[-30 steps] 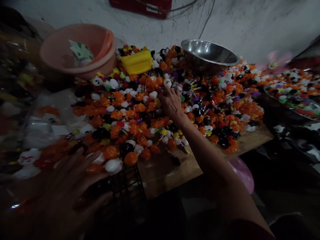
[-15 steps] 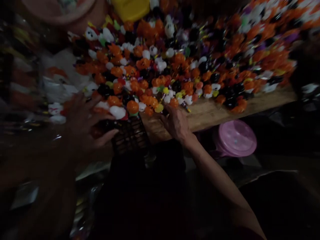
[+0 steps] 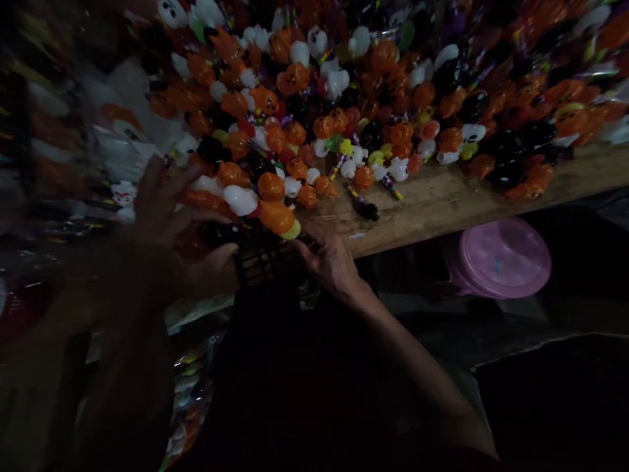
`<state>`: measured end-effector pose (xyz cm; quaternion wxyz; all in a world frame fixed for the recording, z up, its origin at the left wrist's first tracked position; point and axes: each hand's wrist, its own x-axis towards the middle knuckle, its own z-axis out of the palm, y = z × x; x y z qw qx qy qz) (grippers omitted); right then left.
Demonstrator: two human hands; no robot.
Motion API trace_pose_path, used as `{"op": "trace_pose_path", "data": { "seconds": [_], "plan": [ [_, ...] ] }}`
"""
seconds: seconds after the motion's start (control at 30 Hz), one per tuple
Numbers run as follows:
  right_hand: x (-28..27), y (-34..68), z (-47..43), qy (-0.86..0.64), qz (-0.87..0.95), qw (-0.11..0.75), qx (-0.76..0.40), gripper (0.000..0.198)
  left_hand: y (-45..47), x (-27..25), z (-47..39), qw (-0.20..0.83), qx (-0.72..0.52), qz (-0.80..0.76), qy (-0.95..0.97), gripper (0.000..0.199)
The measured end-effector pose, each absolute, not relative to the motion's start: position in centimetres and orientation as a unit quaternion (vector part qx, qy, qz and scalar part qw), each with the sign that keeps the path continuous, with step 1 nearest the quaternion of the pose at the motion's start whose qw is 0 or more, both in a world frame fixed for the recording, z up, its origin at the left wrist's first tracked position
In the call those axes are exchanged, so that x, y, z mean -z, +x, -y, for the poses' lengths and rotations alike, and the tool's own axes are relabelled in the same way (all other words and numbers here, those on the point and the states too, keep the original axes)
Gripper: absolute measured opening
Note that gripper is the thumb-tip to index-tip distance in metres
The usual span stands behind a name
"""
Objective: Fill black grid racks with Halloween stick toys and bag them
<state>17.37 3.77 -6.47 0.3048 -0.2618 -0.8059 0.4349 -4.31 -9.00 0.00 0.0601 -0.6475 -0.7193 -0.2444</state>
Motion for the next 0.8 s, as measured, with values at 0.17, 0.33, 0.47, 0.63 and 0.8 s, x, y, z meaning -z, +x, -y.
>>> {"op": "trace_pose_path", "data": {
  "seconds": [0.17,0.33,0.47,0.63,0.8],
  "plan": [
    [7.1,16.3,-3.0,-0.269,0.768,0.344,-0.469,0.024,-4.5,0.3,8.7,0.089,0.218,0.714,-0.66,0.035],
    [6.9,17.4,-3.3,-0.244,0.837,0.311,-0.378,0.023,-5.2,-1.0,9.3,0.09,0.231,0.705,-0.665,0.039],
    [6.3,19.4,-3.7,-0.248,0.889,0.252,-0.29,0.029,-5.9,-2.9,10.5,0.107,0.285,0.697,-0.649,0.028],
    [4.5,18.4,-4.1,-0.243,0.936,0.16,-0.199,0.03,-6.0,-2.0,9.6,0.086,0.356,0.687,-0.628,0.023],
    [1.4,15.2,-4.1,-0.238,0.949,0.09,-0.187,0.023,-5.9,-0.5,8.5,-0.006,0.36,0.683,-0.636,0.035]
  ]
}}
